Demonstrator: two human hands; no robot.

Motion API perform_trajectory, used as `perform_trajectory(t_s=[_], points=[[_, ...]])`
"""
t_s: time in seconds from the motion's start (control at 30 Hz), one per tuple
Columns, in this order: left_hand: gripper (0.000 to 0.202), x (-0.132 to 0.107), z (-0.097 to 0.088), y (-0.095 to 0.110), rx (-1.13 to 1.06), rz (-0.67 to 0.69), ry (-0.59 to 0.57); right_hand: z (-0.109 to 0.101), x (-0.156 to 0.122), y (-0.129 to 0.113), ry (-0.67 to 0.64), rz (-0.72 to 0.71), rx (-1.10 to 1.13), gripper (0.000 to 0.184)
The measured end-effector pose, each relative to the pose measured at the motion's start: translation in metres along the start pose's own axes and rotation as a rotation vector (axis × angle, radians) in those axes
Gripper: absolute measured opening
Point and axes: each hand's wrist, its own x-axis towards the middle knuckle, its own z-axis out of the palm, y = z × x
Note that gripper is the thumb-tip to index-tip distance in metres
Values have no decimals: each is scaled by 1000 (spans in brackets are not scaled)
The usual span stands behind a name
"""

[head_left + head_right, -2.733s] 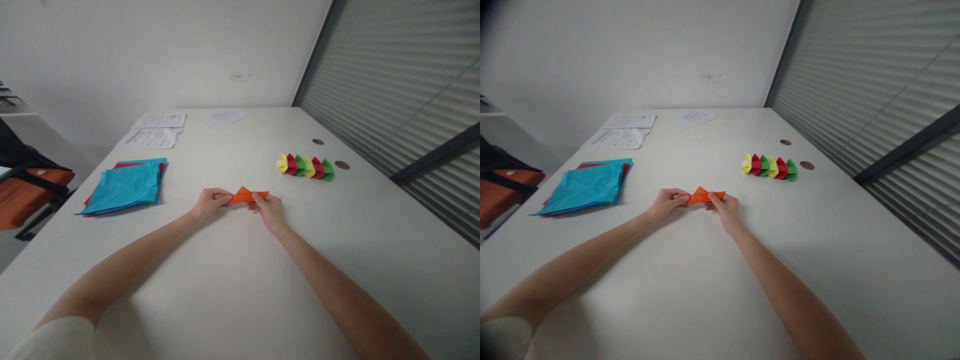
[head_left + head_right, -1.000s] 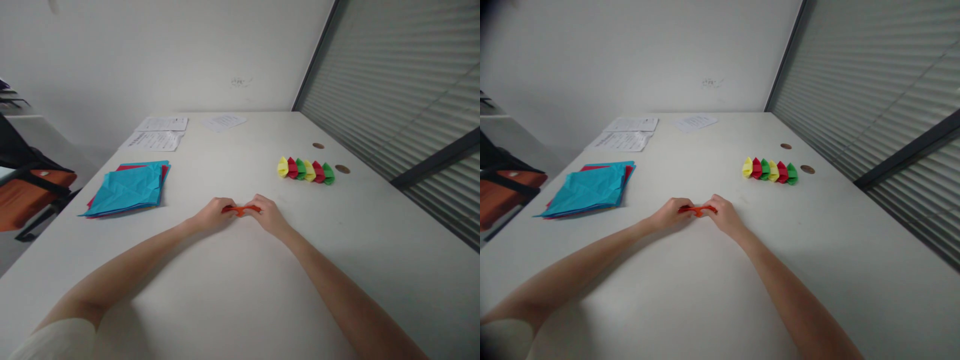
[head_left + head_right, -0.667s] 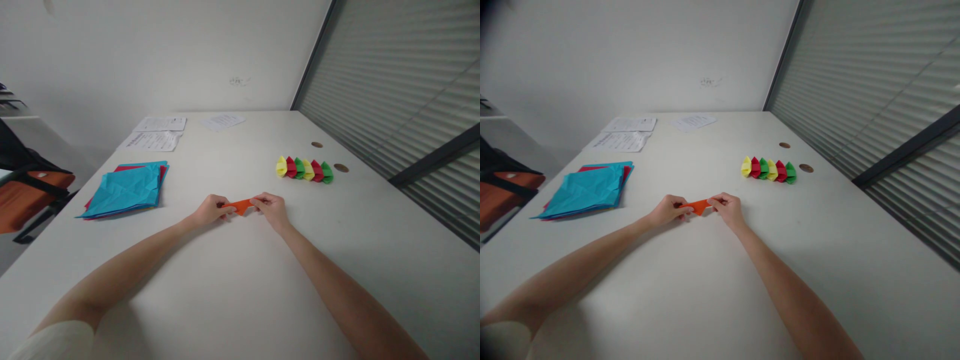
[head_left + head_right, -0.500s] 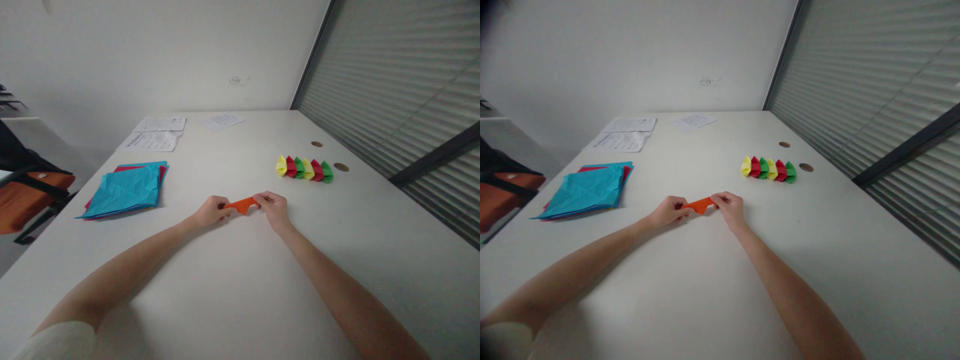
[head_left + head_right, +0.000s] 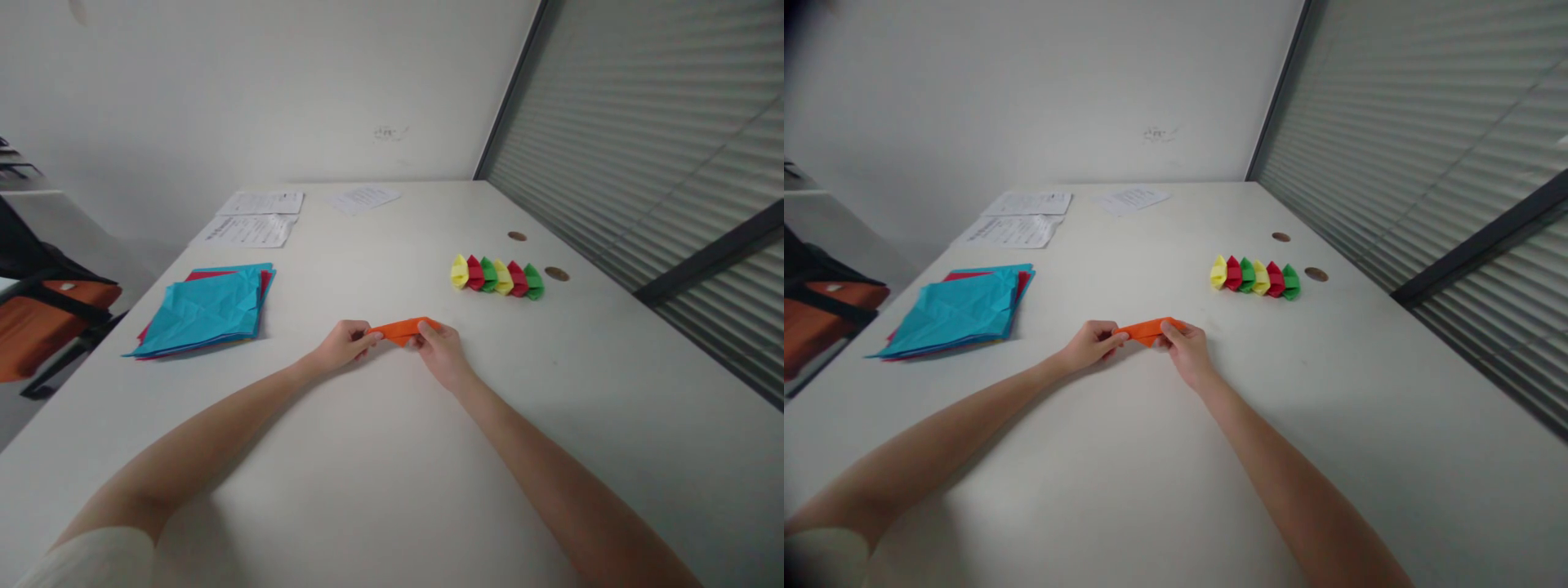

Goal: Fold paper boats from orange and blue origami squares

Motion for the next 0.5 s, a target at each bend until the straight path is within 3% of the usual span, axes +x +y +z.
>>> perform_trajectory(t_s=[0.2, 0.5], points=[[48, -1, 1, 3, -20, 4, -63, -4, -3, 16, -35, -41, -226, 40], [51, -1, -2, 3, -11, 41, -86, -2, -3, 15, -24, -86, -262, 60]])
